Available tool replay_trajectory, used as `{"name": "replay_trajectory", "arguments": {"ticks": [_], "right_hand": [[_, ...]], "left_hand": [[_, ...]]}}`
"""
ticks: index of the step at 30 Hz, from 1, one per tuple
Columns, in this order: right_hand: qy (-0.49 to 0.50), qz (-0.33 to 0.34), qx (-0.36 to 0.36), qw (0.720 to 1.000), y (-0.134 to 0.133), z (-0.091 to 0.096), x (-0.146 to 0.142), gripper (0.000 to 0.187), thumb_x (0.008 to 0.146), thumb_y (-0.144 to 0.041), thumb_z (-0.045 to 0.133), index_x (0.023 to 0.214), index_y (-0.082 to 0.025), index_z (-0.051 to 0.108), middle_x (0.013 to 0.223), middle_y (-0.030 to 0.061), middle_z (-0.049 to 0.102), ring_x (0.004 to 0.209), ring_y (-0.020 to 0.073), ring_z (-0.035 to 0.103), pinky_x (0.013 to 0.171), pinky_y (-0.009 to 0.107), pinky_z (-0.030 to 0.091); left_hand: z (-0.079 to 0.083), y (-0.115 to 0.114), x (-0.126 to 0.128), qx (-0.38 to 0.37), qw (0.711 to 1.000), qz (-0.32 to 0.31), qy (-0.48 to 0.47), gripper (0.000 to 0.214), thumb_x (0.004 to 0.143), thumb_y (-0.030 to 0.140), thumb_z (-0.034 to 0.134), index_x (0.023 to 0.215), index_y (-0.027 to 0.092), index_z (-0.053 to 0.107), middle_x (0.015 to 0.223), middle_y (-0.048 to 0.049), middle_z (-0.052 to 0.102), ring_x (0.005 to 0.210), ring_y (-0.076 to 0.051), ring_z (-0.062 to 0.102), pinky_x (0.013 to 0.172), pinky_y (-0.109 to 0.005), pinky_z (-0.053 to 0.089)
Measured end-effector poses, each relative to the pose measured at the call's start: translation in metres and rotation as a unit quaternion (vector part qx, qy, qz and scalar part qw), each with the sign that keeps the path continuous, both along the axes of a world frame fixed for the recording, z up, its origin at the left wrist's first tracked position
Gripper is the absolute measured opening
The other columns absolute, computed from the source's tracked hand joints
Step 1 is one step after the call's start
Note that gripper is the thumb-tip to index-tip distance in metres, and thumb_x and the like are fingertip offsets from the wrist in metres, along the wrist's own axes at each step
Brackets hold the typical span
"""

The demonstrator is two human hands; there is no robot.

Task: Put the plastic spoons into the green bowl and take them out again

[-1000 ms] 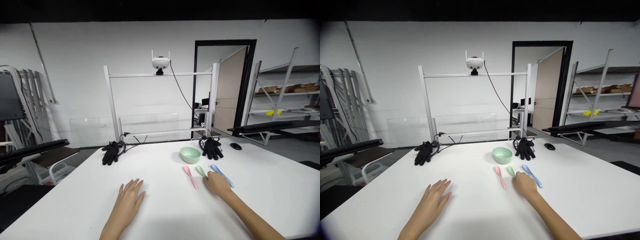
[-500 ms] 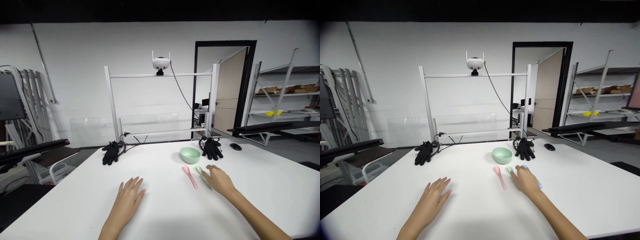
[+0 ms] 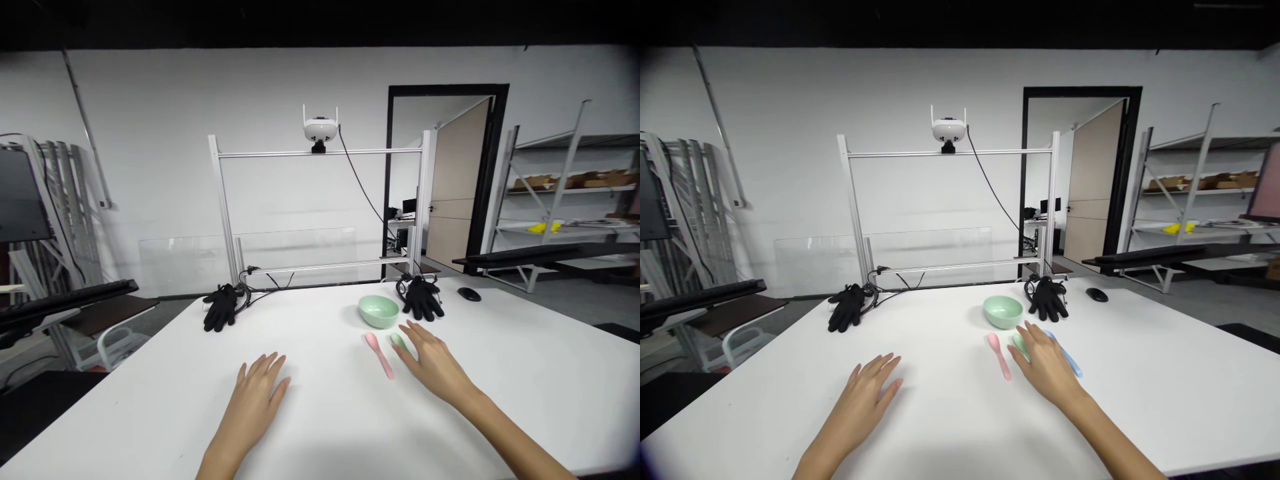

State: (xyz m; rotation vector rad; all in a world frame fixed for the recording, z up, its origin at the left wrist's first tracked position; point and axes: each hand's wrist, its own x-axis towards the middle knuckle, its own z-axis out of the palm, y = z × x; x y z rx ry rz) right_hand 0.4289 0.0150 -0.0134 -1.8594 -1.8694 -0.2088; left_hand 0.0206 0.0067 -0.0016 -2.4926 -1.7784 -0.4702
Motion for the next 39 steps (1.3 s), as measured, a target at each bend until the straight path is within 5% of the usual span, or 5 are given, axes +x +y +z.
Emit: {"name": "replay_trajectory", "arguments": {"ticks": [30,36,39], "right_hand": [[-0.011,0.002,-0.005,1.0,0.0,-0.003,-0.005,0.05,0.099,-0.049,0.038,0.13,-0.018,0.062,0.141,0.0167,0.06,0.126,0.0324,0.058,0.098,0.042,0.047],[-0.031,-0.013,-0.035,0.999,0.006,0.016,-0.027,0.036,0.099,-0.041,0.039,0.107,-0.018,0.066,0.107,0.0138,0.071,0.1,0.029,0.065,0.08,0.035,0.045],[-0.038,-0.022,-0.082,0.996,0.012,0.018,-0.041,0.045,0.101,-0.042,0.034,0.089,-0.017,0.069,0.095,0.0144,0.071,0.095,0.0283,0.065,0.075,0.034,0.044]], "left_hand": [[-0.001,0.004,-0.001,0.013,1.0,-0.005,-0.008,0.053,0.104,0.049,0.035,0.149,0.026,0.053,0.156,-0.0087,0.052,0.148,-0.032,0.042,0.121,-0.06,0.028],[0.0,0.005,0.0,0.012,1.0,-0.003,-0.01,0.052,0.104,0.049,0.035,0.149,0.028,0.053,0.157,-0.0074,0.052,0.148,-0.031,0.041,0.121,-0.059,0.028],[0.001,0.004,0.0,0.006,1.0,0.0,-0.006,0.053,0.104,0.049,0.035,0.149,0.027,0.052,0.157,-0.008,0.051,0.148,-0.031,0.041,0.122,-0.058,0.027]]}}
